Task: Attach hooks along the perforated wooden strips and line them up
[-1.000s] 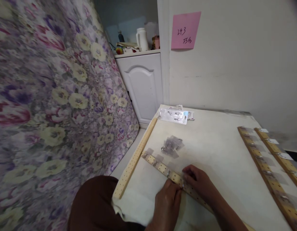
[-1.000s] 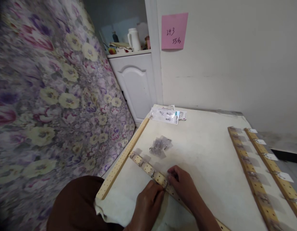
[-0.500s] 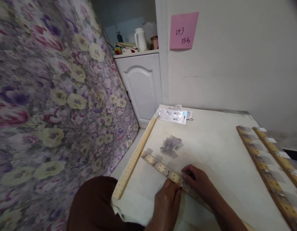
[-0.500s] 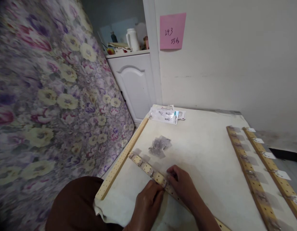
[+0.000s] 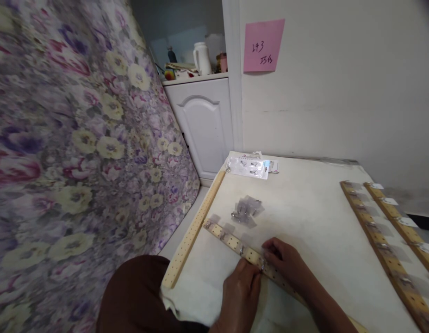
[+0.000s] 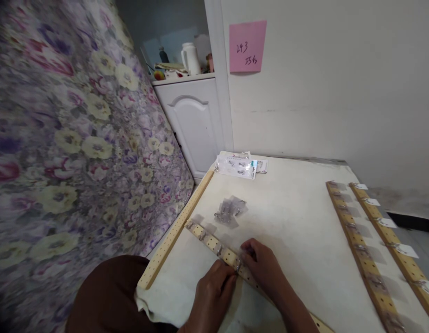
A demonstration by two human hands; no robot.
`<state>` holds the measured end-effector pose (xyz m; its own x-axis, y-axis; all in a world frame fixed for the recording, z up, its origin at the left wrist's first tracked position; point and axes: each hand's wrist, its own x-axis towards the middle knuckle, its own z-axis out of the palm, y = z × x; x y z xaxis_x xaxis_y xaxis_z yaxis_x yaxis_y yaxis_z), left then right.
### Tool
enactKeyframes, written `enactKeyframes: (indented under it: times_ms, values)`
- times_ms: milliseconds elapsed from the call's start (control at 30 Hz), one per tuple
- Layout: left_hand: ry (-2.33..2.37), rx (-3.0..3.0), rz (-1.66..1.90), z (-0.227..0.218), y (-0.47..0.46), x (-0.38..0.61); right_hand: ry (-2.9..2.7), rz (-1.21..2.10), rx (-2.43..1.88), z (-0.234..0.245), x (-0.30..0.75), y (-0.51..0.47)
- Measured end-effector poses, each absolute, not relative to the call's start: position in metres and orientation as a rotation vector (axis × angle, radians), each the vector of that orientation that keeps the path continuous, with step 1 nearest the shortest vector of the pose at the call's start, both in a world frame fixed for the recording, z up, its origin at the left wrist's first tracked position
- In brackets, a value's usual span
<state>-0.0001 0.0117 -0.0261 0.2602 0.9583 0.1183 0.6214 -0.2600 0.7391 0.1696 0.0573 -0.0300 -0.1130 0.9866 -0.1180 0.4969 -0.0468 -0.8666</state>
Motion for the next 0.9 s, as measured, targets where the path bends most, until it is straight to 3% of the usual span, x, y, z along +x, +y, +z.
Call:
enactKeyframes:
  times_ms: [900]
  values:
    - [1.393, 1.987, 0.78, -0.0209, 0.0109, 0.0014, -1.693, 1.066, -1.587, -0.0305, 0.1716, 0.0578]
